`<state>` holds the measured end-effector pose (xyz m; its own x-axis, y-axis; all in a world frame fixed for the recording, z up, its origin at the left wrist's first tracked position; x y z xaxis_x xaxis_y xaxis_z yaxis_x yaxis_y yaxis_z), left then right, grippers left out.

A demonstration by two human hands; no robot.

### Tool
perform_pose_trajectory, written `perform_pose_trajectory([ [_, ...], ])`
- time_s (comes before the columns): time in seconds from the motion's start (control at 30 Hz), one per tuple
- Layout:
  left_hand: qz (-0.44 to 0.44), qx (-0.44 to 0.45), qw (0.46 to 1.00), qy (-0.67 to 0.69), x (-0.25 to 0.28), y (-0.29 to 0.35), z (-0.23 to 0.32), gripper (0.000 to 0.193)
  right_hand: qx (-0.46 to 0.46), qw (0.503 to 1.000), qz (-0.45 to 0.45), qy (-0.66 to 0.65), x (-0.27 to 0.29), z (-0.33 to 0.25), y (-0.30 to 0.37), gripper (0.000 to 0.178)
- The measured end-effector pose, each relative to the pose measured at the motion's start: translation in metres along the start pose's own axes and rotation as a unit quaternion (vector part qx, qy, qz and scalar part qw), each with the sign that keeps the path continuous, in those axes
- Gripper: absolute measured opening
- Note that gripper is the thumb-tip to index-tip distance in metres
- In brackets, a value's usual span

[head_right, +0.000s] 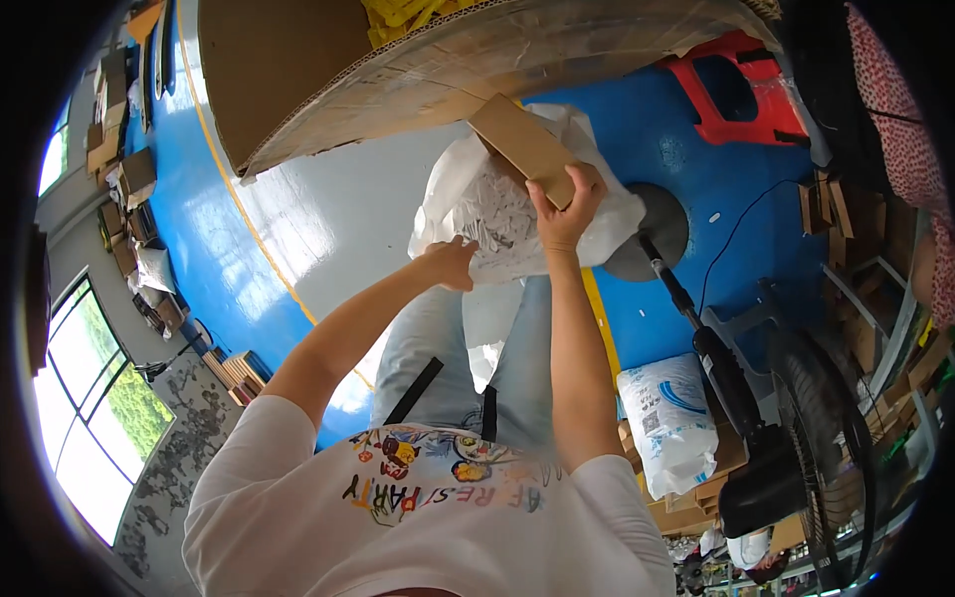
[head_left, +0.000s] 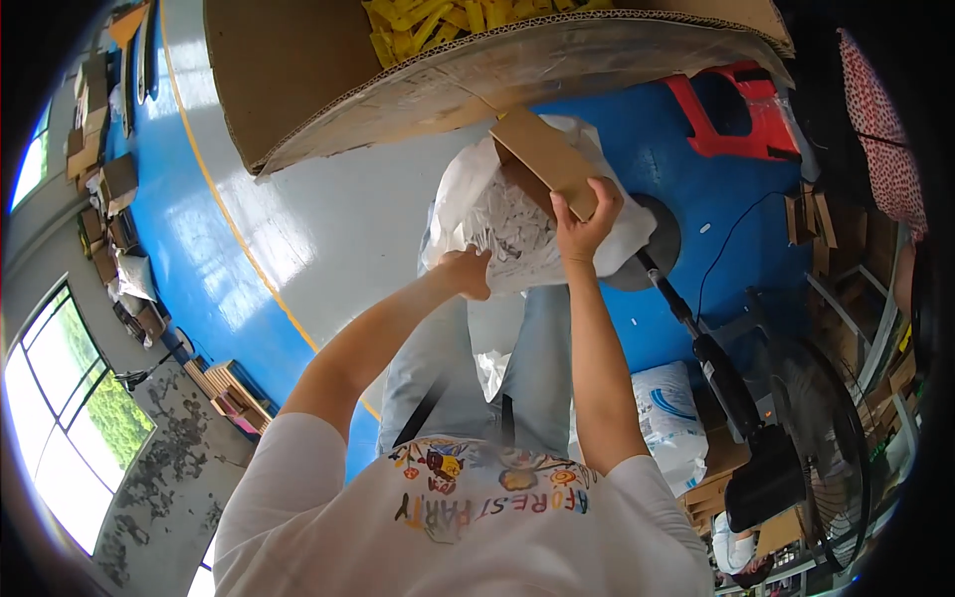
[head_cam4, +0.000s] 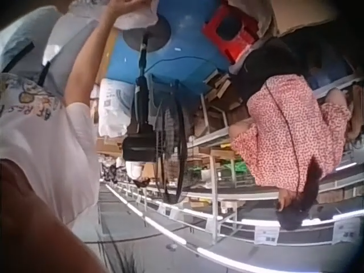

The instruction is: Assembling and sorting small electrical components into plastic housings and cardboard boxes.

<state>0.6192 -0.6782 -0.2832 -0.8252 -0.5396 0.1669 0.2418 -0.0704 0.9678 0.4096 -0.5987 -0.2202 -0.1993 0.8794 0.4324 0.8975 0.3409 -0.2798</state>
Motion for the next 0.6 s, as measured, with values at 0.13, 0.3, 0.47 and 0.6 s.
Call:
perform_pose_trajectory([
  [0.13, -0.136, 0.031, 0.981, 0.135, 0.052, -0.008, -0.022, 0.084, 0.008, 0.999, 0.013, 0.031, -0.001, 0.010, -0.007, 0.056],
  [0.3, -0.251, 0.132, 0.918, 0.278, 0.066, -0.044, -0.044, 0.074, 0.025, 0.991, 0.117, 0.068, 0.016, 0.014, -0.025, 0.050],
  [0.47, 0.027, 0.071, 0.962, 0.263, 0.082, -0.127, -0.065, 0.060, 0.043, 0.990, 0.105, 0.085, 0.005, 0.007, -0.021, 0.053],
  [0.6, 0.452, 0.119, 0.867, 0.174, 0.139, -0.123, -0.095, 0.064, 0.032, 0.992, 0.085, 0.093, -0.005, 0.001, -0.011, 0.055],
])
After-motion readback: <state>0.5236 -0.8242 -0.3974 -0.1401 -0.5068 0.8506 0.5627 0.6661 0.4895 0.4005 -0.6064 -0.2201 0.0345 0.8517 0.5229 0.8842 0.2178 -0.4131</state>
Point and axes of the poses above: each hand's wrist, its own y-axis away from the middle knuckle, its own x-axis out of the back of the hand, z = x × y, the point moved 8 cm from there along -y, towards the middle knuckle
